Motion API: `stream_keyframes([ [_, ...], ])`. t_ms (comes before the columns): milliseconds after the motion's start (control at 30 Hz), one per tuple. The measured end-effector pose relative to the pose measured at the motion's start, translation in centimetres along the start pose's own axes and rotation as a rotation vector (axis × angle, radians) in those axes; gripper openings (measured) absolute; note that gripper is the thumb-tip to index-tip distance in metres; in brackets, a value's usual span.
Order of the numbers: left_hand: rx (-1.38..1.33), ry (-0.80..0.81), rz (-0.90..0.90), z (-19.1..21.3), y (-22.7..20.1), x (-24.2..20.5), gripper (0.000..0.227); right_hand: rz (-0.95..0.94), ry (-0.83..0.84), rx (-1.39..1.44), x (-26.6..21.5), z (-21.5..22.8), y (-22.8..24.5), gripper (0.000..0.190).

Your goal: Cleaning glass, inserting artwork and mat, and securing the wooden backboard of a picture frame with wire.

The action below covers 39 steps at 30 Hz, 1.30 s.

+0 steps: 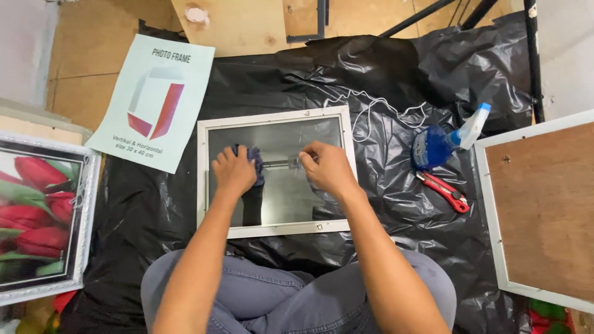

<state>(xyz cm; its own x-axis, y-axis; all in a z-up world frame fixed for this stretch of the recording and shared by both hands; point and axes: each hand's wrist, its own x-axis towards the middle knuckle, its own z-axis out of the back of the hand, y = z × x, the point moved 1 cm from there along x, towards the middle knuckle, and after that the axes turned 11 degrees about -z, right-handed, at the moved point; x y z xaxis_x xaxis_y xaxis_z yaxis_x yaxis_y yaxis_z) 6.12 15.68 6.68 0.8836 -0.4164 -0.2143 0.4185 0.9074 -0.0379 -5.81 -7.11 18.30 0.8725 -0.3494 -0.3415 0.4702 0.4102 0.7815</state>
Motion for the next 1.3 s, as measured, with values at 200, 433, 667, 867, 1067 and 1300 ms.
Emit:
stream_keyframes([
  [200, 0.009, 0.348, -0.033, -3.2, 4.0, -6.1, 0.059, -0.02, 0.17, -0.242, -1.8, 0.1, 1.6, 0.044],
  [433, -0.784, 0.374, -0.13, 6.2, -1.4, -11.9, 0.058, -0.118, 0.457, -0.185, -3.1, -3.0, 1.4, 0.066],
  [667, -1.508, 0.236, -0.205, 9.7, -0.6, -9.4, 0.077, 0.023, 0.253, 0.076, -4.5, -2.1, 3.0, 0.051],
  [867, -0.866, -0.562, 0.532, -0.4, 16.7, -1.3, 0.04, -0.083, -0.649, -0.275, 4.2, 2.0, -8.5, 0.04],
  [1067, -0.65, -0.315, 0.756, 0.9, 19.9, -3.1, 0.057, -0.17, -0.788, -0.363, 2.7, 3.2, -7.1, 0.053],
  [1300, -0.67, -0.339, 0.829, -0.2, 19.6, -2.4, 0.05, -0.424, -0.662, -0.367, 4.2, 2.3, -7.7, 0.078],
])
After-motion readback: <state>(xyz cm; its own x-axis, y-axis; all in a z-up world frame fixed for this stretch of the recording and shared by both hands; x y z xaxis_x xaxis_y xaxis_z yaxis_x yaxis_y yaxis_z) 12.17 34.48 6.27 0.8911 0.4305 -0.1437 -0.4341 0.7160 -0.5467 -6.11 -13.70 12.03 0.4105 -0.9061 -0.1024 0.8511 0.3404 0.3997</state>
